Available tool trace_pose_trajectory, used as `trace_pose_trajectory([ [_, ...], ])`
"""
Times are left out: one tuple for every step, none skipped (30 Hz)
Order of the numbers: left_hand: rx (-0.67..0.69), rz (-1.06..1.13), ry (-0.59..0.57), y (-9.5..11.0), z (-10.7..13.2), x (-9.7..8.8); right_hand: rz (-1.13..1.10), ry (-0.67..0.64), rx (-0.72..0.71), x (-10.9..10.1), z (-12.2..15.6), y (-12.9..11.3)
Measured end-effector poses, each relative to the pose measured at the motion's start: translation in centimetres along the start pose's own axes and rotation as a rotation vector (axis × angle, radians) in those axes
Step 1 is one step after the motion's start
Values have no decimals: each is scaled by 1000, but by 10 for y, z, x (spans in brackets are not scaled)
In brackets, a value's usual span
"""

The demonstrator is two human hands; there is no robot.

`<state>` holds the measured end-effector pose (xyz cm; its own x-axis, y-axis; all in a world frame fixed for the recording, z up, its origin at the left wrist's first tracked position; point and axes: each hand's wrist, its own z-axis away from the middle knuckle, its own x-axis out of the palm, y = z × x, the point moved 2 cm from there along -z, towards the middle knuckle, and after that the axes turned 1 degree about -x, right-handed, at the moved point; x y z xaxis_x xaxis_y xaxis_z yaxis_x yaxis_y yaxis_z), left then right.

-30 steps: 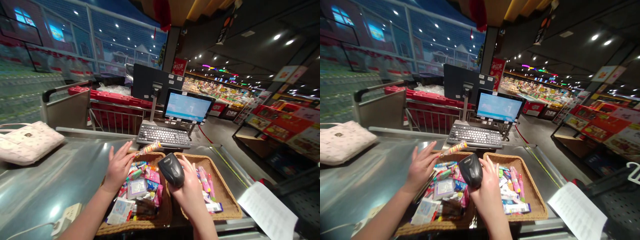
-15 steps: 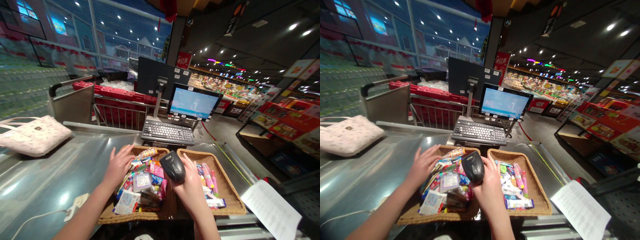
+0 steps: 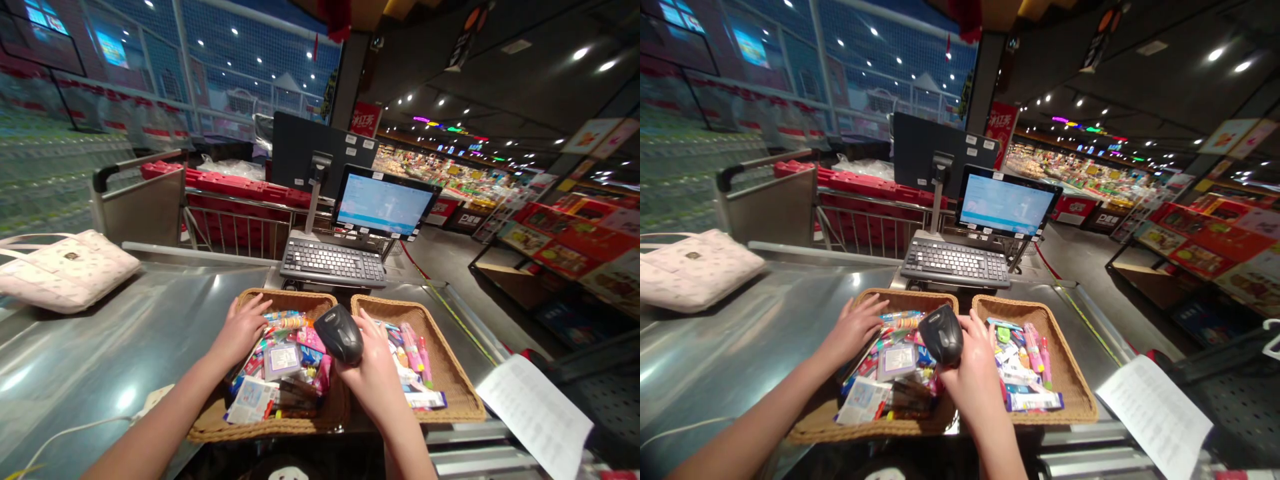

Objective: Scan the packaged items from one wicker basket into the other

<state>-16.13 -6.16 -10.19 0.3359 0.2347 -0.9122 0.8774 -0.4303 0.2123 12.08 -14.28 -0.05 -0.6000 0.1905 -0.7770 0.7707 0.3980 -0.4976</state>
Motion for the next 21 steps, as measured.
trace_pose_trajectory([
  [4, -8, -10, -1, -1, 2, -8, -5, -1, 0, 0, 0],
  [10, -17, -21, -2, -2, 4, -15, -8, -1, 1, 0, -1],
  [16, -30, -32, -3, -3, 5, -23, -10, -4, 1, 1, -1],
  [20, -47, -41, -4, -4, 6, -31, -10, -8, 0, 1, -2],
  [21, -69, -44, -6, -5, 8, -41, -7, -14, 0, 1, -2],
  [17, -91, -38, -8, -6, 8, -49, -2, -19, -1, 2, -2],
  [7, -113, -21, -9, -7, 9, -54, 6, -21, -1, 2, -1],
  [-4, -130, 3, -11, -8, 10, -56, 11, -21, -2, 3, 0],
  [-15, -142, 30, -13, -9, 11, -54, 13, -19, -3, 4, 1],
  [-25, -147, 54, -14, -10, 12, -48, 13, -15, -4, 5, 3],
  [-34, -149, 75, -15, -11, 13, -38, 11, -11, -4, 6, 5],
  [-40, -149, 89, -15, -12, 14, -25, 11, -6, -5, 7, 8],
  [-44, -146, 99, -13, -13, 14, -11, 12, -1, -7, 8, 10],
  [-44, -141, 108, -11, -15, 14, 3, 19, 2, -9, 9, 13],
  [-42, -135, 117, -7, -18, 14, 13, 32, 1, -11, 10, 16],
  [-36, -128, 124, -2, -21, 12, 21, 47, -2, -14, 11, 19],
  [-29, -123, 129, 3, -24, 11, 30, 64, -8, -17, 13, 22],
  [-21, -119, 133, 10, -29, 9, 42, 81, -14, -21, 14, 25],
  [-12, -117, 136, 17, -33, 7, 59, 100, -14, -25, 16, 28],
  [0, -115, 139, 24, -39, 5, 81, 120, -7, -30, 18, 32],
  [15, -110, 142, 32, -44, 3, 106, 139, 9, -35, 20, 36],
])
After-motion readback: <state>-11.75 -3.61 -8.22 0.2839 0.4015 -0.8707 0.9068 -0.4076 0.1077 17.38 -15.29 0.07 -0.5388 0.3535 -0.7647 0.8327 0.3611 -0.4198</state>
